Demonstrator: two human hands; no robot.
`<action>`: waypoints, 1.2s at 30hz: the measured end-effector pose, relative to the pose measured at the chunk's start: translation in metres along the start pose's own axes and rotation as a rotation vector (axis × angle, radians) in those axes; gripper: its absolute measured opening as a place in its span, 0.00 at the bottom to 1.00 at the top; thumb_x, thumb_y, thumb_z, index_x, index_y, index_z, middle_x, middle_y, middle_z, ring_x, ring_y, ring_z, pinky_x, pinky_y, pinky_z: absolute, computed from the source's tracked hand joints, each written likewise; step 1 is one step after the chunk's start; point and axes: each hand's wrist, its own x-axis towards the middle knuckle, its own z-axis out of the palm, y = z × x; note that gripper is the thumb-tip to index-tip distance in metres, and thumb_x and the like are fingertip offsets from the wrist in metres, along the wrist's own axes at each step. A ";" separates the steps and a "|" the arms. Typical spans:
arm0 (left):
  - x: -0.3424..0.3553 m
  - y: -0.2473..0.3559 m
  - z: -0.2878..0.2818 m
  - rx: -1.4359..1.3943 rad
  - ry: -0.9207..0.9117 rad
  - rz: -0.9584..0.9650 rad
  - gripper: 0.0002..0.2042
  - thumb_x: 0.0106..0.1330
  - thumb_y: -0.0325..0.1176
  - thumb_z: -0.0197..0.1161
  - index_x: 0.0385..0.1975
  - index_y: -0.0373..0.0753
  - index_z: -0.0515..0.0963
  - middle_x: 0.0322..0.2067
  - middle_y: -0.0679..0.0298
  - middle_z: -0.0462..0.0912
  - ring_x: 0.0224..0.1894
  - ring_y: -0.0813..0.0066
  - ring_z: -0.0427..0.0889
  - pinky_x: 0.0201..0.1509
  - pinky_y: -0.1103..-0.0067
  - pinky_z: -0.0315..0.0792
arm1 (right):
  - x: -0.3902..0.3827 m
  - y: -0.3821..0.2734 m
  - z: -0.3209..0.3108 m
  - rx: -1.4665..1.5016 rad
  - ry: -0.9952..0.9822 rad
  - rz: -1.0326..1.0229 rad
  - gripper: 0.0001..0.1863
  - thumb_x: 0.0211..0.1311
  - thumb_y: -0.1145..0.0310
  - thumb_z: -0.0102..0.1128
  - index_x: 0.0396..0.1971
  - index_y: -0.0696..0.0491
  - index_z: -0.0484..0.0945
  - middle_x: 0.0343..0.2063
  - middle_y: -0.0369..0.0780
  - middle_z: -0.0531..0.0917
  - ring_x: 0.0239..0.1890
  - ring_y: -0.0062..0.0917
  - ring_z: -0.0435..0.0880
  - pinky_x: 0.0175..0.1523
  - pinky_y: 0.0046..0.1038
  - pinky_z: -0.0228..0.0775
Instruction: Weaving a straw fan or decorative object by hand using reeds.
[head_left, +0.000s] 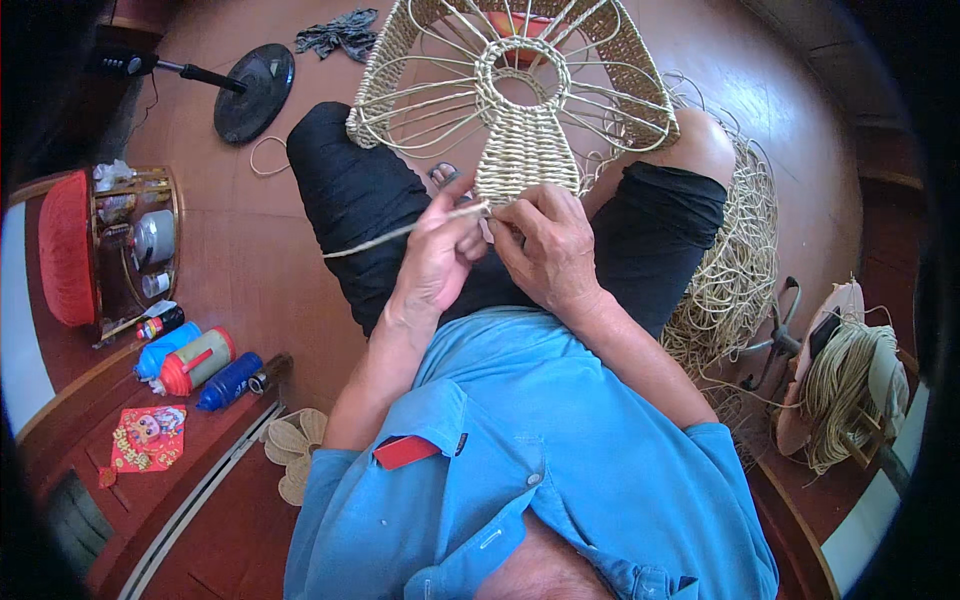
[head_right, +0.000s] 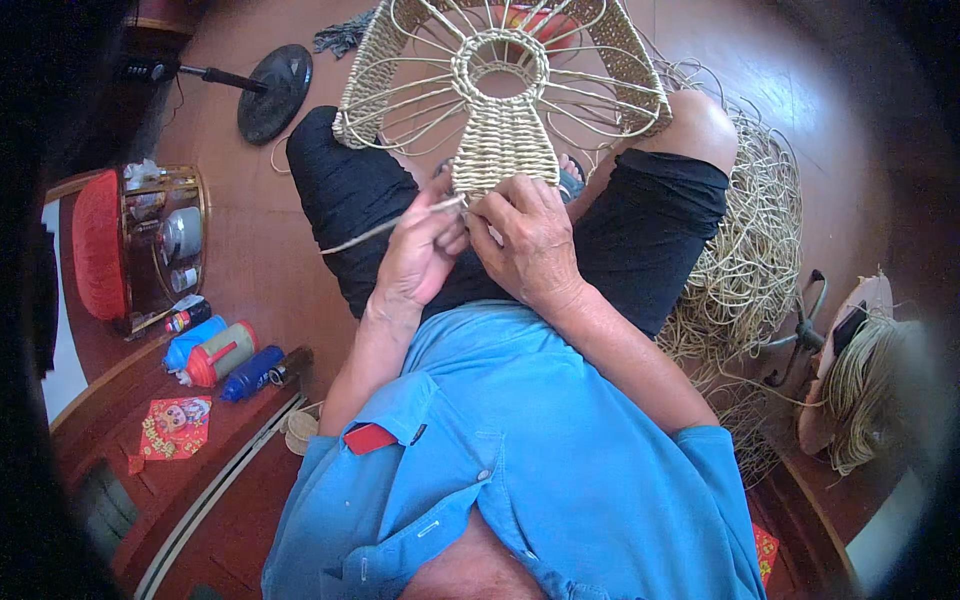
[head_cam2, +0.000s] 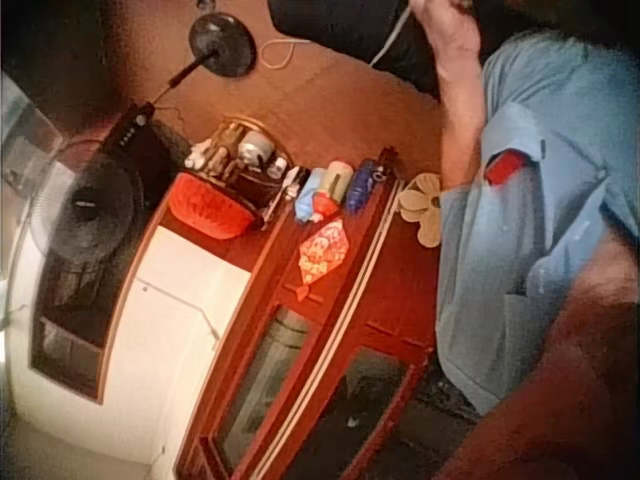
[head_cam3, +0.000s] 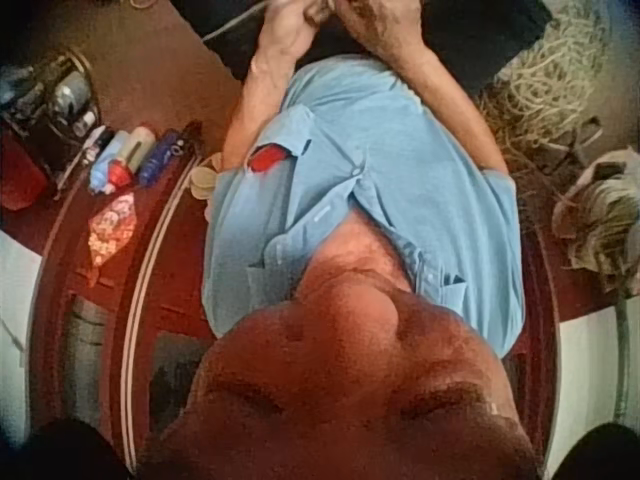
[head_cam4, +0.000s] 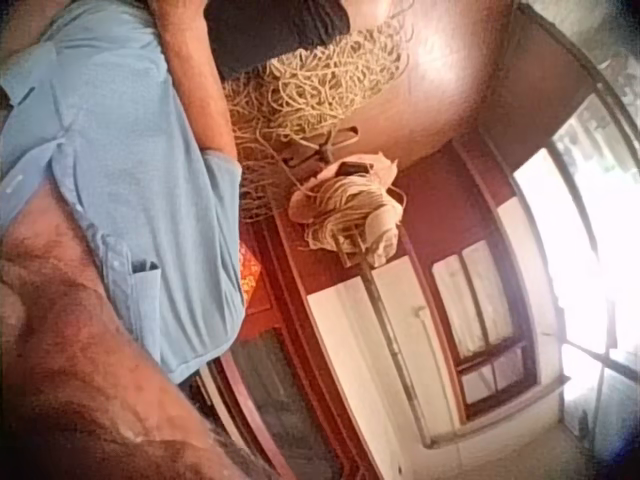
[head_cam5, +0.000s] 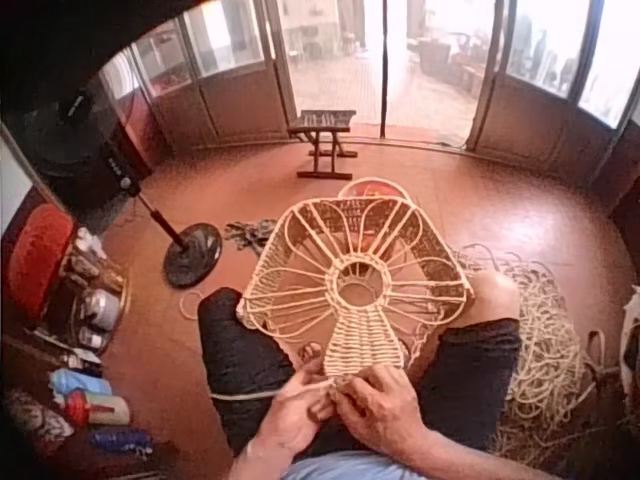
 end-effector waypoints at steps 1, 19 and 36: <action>-0.004 0.000 0.001 -0.009 -0.045 0.029 0.23 0.78 0.27 0.60 0.71 0.39 0.68 0.40 0.70 0.79 0.28 0.88 0.68 0.33 0.84 0.65 | 0.000 0.000 0.000 0.000 0.012 -0.004 0.06 0.59 0.71 0.72 0.34 0.51 0.83 0.34 0.40 0.77 0.38 0.38 0.81 0.44 0.40 0.71; -0.182 0.241 -0.171 0.020 0.655 0.629 0.15 0.82 0.32 0.59 0.63 0.35 0.76 0.25 0.73 0.68 0.19 0.84 0.55 0.23 0.80 0.56 | 0.005 -0.007 0.003 -0.117 -0.001 0.007 0.08 0.61 0.60 0.75 0.36 0.43 0.85 0.32 0.33 0.79 0.37 0.31 0.81 0.43 0.38 0.69; -0.023 0.003 0.057 1.215 0.311 0.463 0.06 0.73 0.25 0.69 0.46 0.34 0.84 0.38 0.65 0.88 0.34 0.83 0.82 0.43 0.81 0.79 | 0.021 0.001 -0.022 0.183 -0.018 0.266 0.07 0.65 0.69 0.72 0.36 0.56 0.85 0.31 0.44 0.86 0.32 0.37 0.88 0.39 0.36 0.79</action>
